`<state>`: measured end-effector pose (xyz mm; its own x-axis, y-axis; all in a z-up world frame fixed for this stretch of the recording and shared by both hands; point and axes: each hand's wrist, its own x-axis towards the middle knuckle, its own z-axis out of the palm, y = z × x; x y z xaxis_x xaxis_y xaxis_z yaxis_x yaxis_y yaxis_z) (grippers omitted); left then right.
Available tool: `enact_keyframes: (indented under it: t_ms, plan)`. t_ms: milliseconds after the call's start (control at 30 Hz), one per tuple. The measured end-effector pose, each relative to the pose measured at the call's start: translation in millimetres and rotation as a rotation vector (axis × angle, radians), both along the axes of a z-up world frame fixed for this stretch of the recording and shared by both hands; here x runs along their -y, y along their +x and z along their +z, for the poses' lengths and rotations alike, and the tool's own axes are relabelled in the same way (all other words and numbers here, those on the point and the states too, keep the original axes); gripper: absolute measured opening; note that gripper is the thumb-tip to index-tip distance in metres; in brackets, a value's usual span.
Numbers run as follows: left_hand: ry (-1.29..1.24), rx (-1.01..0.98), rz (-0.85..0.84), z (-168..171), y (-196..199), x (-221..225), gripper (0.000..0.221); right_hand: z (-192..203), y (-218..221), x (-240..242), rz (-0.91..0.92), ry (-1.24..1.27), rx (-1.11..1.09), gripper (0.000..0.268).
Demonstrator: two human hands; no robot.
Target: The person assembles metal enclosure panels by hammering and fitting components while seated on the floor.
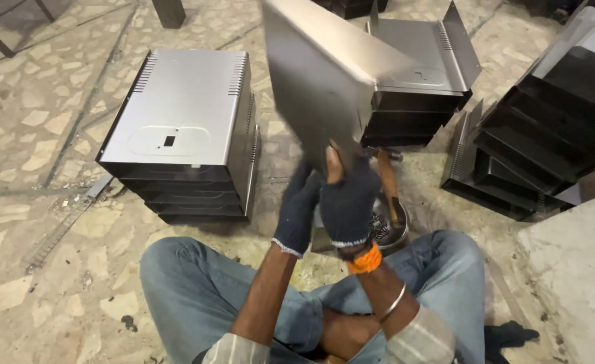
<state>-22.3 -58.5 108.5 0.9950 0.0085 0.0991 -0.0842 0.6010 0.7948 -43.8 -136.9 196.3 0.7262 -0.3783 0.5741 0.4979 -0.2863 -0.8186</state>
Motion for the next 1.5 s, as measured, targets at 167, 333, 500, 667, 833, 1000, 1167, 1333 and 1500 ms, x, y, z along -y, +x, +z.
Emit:
enact_keyframes:
  t_ms: [167, 333, 500, 667, 833, 1000, 1167, 1333, 1500]
  plan:
    - [-0.021, 0.285, 0.399, 78.0, -4.8, -54.0, 0.063, 62.9, 16.5, -23.9, 0.067, -0.771, -0.012, 0.045]
    - [0.193, 0.360, 0.640, 137.2, -13.5, -143.8, 0.043, 63.5, 57.7, -103.2, 0.120, -0.963, 0.670, 0.054]
    - [0.135, 0.080, 0.818, 114.8, 6.6, -225.9, 0.054, 43.1, 61.1, -182.0, 0.093, -1.219, 0.550, 0.032]
    - [1.360, 0.129, 1.586, 65.3, 15.1, -289.0, 0.087, 36.4, 51.3, -198.8, 0.386, -1.127, 0.285, 0.033]
    - [1.242, -0.065, 1.351, 50.6, 12.9, -309.9, 0.083, 45.9, 22.5, -158.7, 0.501, -0.806, 0.326, 0.037]
    - [0.919, 0.150, 1.568, -0.7, 37.9, -338.0, 0.080, 7.9, 12.7, -127.9, 0.175, -0.533, 0.190, 0.107]
    - [0.775, -0.064, 1.260, 21.9, 32.3, -324.1, 0.025, -23.3, 18.5, -151.5, 0.348, -0.478, -0.286, 0.093]
    - [1.139, -0.121, 1.221, 34.2, 27.1, -330.8, 0.033, -49.0, 39.6, -167.6, 0.137, -0.438, -0.011, 0.075]
    - [1.218, -0.121, 1.149, 9.7, 32.8, -352.3, 0.034, -46.2, 37.7, -166.0, 0.142, -0.435, -0.136, 0.066]
